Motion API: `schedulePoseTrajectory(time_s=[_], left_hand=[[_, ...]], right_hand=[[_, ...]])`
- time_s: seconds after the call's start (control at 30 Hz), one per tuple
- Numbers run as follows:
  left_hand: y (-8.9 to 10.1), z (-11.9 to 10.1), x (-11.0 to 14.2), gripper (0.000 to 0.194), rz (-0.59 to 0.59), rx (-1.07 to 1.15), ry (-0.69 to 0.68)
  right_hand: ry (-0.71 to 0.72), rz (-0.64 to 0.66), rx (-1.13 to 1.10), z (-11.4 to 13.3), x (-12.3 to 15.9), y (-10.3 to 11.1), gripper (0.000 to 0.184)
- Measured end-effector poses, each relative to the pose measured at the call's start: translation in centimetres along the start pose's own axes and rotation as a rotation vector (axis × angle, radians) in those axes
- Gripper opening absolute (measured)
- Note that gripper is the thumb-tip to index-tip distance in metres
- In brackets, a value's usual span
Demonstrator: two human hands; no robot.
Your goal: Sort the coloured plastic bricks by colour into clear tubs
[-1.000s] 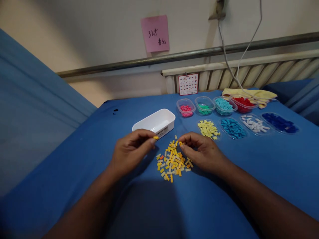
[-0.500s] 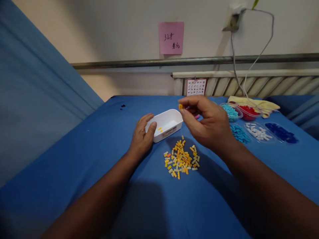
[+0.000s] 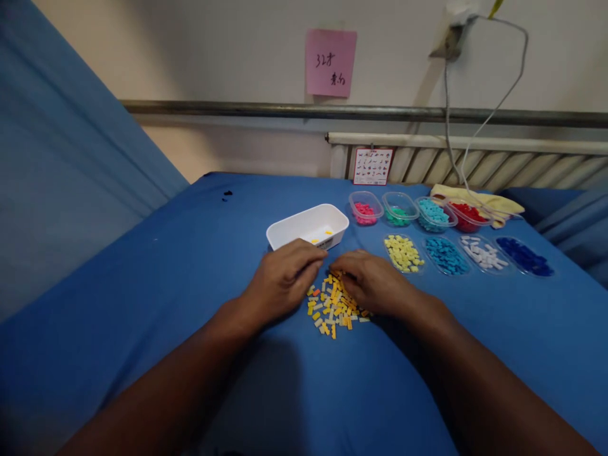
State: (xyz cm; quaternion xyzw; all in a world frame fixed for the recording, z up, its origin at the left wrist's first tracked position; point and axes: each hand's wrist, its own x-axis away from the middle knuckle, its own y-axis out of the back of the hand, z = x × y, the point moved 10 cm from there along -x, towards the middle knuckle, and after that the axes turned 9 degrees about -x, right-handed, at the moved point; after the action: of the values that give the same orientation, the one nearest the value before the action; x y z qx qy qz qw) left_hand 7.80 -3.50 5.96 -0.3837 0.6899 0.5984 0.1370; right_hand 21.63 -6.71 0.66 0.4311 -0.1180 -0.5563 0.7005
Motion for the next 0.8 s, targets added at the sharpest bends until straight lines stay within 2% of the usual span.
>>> schedulePoseTrajectory(time_s=[0.1,0.2,0.3,0.43,0.5,0.63,0.7,0.8], left_hand=[[-2.9,-1.1,0.7,0.027,0.201,-0.042,-0.025],[-4.1,-0.9,1.1,0.029,0.268,-0.086,0.0],[-3.6,-0.5,0.9,0.026,0.25,-0.158,-0.005],[-1.2,-0.1,0.0,0.026,0.111,-0.265,-0.045],[-0.7,1.2,-0.1,0.033,0.094,-0.372,0.001],[-1.1,5.6,0.2,0.053,0.169,-0.52,0.154],[-1.1,7.1,0.3,0.045,0.16,-0.536,0.181],[-0.4,7.5,0.0,0.031,0.105,-0.553,0.154]], right_hand=[[-0.015,0.043,0.078,-0.5,-0.1,-1.0,0.021],[-0.051,0.014,0.108,-1.2,-0.4,-0.9,0.015],[-0.075,-0.008,0.097,-1.8,-0.3,-0.5,0.017],[-0.099,-0.114,0.008,-2.5,0.2,0.9,0.023],[-0.117,-0.144,-0.01,-2.9,0.5,1.3,0.024],[-0.106,-0.12,-0.003,-2.9,0.6,1.1,0.031],[-0.091,-0.075,0.024,-2.7,0.5,0.6,0.036],[-0.13,-0.022,0.056,-2.9,0.5,0.2,0.036]])
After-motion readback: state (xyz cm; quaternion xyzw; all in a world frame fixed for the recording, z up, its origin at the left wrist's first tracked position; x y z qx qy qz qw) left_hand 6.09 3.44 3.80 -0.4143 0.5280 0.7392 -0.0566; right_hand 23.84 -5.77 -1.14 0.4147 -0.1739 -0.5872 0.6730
